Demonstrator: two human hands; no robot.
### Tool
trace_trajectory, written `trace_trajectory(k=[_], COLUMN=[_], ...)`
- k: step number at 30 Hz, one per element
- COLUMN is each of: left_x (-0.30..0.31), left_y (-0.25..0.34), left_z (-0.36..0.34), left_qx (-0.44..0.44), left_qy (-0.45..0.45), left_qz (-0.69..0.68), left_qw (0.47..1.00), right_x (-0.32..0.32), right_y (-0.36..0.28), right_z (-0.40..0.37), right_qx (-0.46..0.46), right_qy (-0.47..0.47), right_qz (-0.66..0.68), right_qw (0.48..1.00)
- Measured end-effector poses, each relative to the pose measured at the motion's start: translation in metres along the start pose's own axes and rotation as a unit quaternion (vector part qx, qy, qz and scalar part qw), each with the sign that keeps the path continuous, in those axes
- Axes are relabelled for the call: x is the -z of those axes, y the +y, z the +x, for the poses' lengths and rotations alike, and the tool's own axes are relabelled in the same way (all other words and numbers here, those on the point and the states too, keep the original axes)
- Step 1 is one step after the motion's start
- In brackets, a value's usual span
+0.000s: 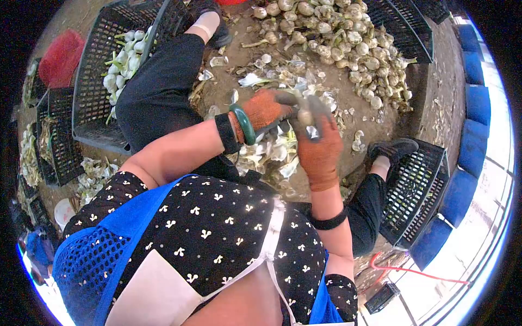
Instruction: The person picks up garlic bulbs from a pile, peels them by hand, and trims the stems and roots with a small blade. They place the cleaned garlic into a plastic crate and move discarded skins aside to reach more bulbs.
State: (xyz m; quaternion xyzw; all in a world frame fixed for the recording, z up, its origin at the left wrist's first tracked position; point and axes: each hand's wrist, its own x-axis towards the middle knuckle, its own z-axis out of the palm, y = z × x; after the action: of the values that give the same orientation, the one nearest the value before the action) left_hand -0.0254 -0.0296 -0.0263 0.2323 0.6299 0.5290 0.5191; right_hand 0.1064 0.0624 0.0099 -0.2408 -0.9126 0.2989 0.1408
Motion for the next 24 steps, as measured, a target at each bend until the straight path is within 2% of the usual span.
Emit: trace_trajectory(k=[1, 2, 3, 6, 7, 9, 10, 11, 12, 13, 14, 15, 16, 17, 18, 19, 20, 21, 23, 24], left_x=[0.001, 0.002, 0.003, 0.001, 0.004, 0.011, 0.013, 0.013, 0.011, 0.009, 0.005, -0.002, -0.007, -0.01, -0.011, -0.014, -0.016, -0.019, -0.023, -0.023], left_y=[0.0, 0.001, 0.0, -0.007, 0.002, 0.02, 0.022, 0.019, 0.015, 0.012, 0.009, 0.01, 0.011, 0.007, 0.007, 0.006, 0.005, 0.004, 0.001, 0.0], left_z=[-0.001, 0.0, 0.002, 0.003, -0.001, -0.009, -0.01, -0.006, -0.003, -0.001, 0.0, -0.004, -0.007, -0.006, -0.007, -0.009, -0.016, -0.019, -0.022, -0.018], left_qx=[0.014, 0.026, 0.023, -0.074, -0.072, 0.042, 0.037, 0.036, -0.015, -0.065, -0.065, -0.121, -0.177, -0.178, -0.25, -0.319, -0.306, -0.308, -0.336, -0.371], left_qy=[0.001, 0.002, 0.003, 0.023, 0.023, -0.041, -0.059, -0.06, -0.041, -0.023, -0.025, 0.041, 0.106, 0.104, 0.152, 0.198, 0.16, 0.155, 0.109, 0.135], left_qz=[-0.015, -0.03, -0.031, 0.0, 0.001, -0.046, -0.061, -0.06, -0.011, 0.038, 0.04, 0.105, 0.169, 0.17, 0.223, 0.273, 0.29, 0.29, 0.269, 0.255], left_qw=[1.0, 0.999, 0.999, 0.997, 0.997, 0.997, 0.996, 0.996, 0.999, 0.997, 0.997, 0.986, 0.964, 0.964, 0.93, 0.886, 0.893, 0.893, 0.896, 0.883], right_x=[-0.003, -0.002, 0.001, 0.009, 0.009, 0.008, 0.01, 0.01, 0.01, 0.009, 0.006, 0.0, -0.009, -0.015, -0.019, -0.022, -0.024, -0.025, -0.023, -0.021], right_y=[0.002, 0.007, 0.007, 0.002, -0.001, -0.005, -0.002, 0.008, 0.016, 0.023, 0.029, 0.025, 0.017, 0.01, 0.006, 0.003, 0.001, 0.001, 0.012, 0.02], right_z=[0.0, 0.002, 0.004, 0.004, 0.005, 0.003, 0.003, 0.004, 0.005, 0.005, 0.008, 0.01, 0.011, 0.011, 0.009, 0.006, 0.003, 0.0, 0.0, 0.003], right_qx=[-0.158, -0.167, -0.163, -0.206, -0.194, -0.172, -0.247, -0.246, -0.281, -0.302, -0.312, -0.311, -0.358, -0.398, -0.397, -0.324, -0.233, -0.131, -0.108, -0.081], right_qy=[-0.014, -0.012, -0.011, -0.041, -0.038, -0.034, -0.061, -0.059, -0.108, -0.152, -0.182, -0.18, -0.063, 0.055, 0.057, 0.104, 0.146, 0.179, 0.164, 0.145], right_qz=[0.258, 0.324, 0.322, 0.317, 0.339, 0.382, 0.489, 0.489, 0.65, 0.779, 0.797, 0.798, 0.75, 0.686, 0.687, 0.538, 0.357, 0.155, 0.119, 0.085], right_qw=[0.953, 0.931, 0.932, 0.925, 0.92, 0.907, 0.835, 0.835, 0.698, 0.527, 0.485, 0.485, 0.552, 0.607, 0.606, 0.771, 0.893, 0.963, 0.973, 0.982])
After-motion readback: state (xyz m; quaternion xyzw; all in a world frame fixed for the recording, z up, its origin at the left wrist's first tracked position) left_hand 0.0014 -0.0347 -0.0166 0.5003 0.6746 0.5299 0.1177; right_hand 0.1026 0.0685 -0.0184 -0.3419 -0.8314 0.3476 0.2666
